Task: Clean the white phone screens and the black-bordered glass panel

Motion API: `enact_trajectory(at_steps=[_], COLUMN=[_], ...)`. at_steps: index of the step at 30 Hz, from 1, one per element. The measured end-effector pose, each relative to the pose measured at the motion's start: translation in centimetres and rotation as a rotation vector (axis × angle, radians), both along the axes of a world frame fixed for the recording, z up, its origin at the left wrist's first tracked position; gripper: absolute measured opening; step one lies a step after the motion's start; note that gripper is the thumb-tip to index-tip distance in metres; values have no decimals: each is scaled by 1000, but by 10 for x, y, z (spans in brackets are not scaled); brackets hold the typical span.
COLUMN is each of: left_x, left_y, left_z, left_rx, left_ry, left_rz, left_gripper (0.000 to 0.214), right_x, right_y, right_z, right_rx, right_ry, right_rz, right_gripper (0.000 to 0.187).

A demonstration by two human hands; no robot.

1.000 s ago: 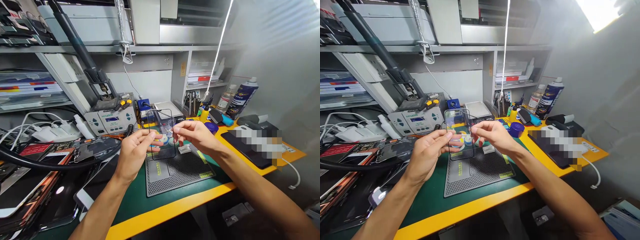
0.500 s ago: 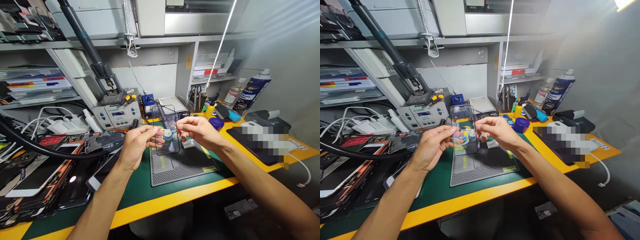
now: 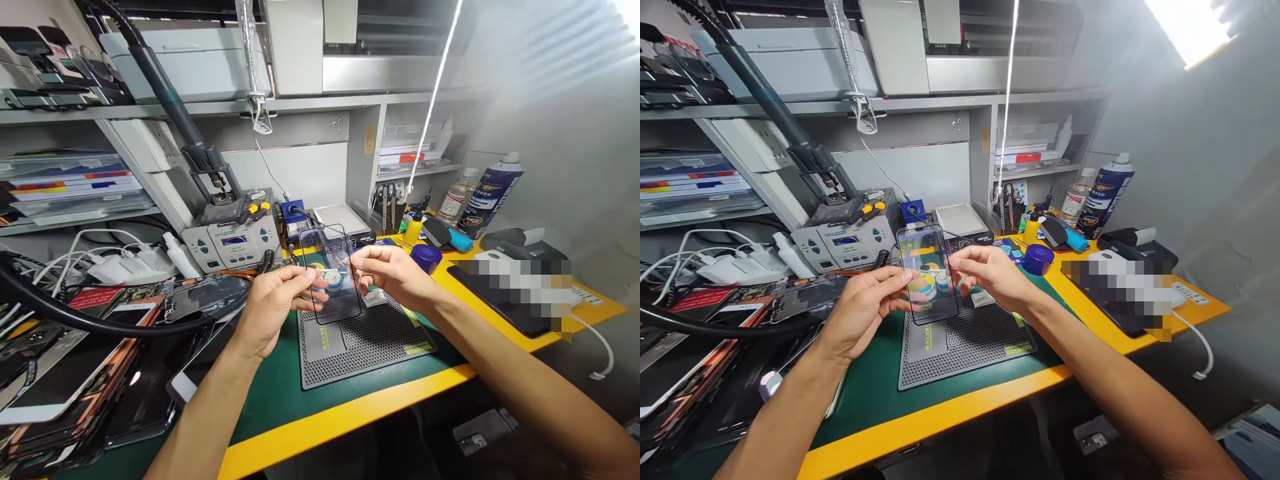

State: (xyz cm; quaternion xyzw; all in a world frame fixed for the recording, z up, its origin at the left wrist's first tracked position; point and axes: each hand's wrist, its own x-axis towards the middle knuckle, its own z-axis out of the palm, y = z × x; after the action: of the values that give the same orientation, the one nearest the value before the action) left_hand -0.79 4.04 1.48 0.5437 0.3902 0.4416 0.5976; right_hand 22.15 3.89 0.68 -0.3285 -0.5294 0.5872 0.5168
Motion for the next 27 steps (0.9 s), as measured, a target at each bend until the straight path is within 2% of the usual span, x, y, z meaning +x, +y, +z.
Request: enact_trajectory(at_steps=[17, 27], left_x=[1, 3], left_y=[-3, -2], left_z=[0, 0], left_rx=[35, -23], left_ry=[-39, 38], left_rz=[10, 116], left_gripper=[26, 34], right_x=[-4, -11], right_y=[-4, 1], right_z=[1, -8], right_rx=[-21, -64], right_ry=[57, 20], right_rz=[56, 1], right_gripper=[23, 31])
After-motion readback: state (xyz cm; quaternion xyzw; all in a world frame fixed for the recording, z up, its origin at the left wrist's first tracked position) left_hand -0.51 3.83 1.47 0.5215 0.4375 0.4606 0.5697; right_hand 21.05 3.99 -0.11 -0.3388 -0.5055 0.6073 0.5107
